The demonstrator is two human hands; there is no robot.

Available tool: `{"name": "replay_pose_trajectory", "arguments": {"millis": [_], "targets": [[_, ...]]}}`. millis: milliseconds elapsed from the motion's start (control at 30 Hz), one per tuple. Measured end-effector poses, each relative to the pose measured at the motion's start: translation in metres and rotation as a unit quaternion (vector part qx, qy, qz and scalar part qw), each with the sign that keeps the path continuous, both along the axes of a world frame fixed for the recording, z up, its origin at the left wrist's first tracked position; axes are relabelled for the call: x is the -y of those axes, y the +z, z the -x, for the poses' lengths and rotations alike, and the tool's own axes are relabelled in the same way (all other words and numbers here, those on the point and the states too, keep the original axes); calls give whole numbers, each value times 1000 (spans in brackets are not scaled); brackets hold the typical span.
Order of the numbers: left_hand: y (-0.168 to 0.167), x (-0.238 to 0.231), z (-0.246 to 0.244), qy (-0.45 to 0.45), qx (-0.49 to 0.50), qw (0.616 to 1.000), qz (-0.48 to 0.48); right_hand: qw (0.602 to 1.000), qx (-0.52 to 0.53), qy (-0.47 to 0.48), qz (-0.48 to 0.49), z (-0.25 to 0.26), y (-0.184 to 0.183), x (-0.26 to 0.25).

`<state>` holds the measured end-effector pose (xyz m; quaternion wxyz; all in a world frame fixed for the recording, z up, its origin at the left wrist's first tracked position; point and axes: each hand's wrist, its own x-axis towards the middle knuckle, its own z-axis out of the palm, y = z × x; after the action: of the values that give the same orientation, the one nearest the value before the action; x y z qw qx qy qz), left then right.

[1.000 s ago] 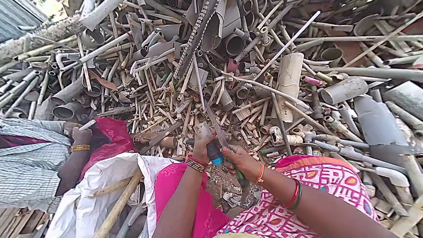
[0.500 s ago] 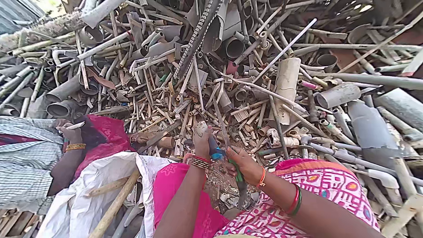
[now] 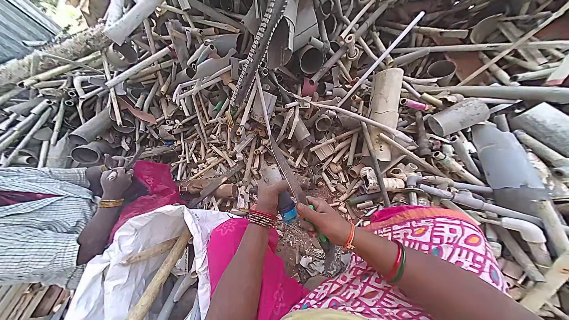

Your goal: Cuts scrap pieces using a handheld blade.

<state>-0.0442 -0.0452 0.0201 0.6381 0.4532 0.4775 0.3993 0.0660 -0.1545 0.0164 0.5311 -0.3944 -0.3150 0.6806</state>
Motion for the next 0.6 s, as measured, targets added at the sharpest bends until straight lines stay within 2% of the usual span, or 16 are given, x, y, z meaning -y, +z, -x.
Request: {"name": "replay_pose_trajectory", "arguments": {"millis": [100, 200, 267, 400, 533, 600], "targets": [[-9, -6, -4, 41, -106, 990, -82, 999, 42, 7, -29, 5, -7, 4], [-10, -4, -5, 43, -238, 959, -150, 999, 44, 1, -19, 9, -10, 7], [-7, -2, -9, 52, -288, 940, -173, 999, 41, -1, 1, 10, -9, 9], [-6, -3, -15, 88, -347, 917, -174, 999, 36, -4, 27, 12, -13, 9], [-6, -12, -18, 109, -355, 921, -116, 999, 34, 5, 32, 12, -13, 9], [-14, -21, -16, 93, -384, 915, -82, 998, 48, 38, -27, 13, -12, 13]]}}
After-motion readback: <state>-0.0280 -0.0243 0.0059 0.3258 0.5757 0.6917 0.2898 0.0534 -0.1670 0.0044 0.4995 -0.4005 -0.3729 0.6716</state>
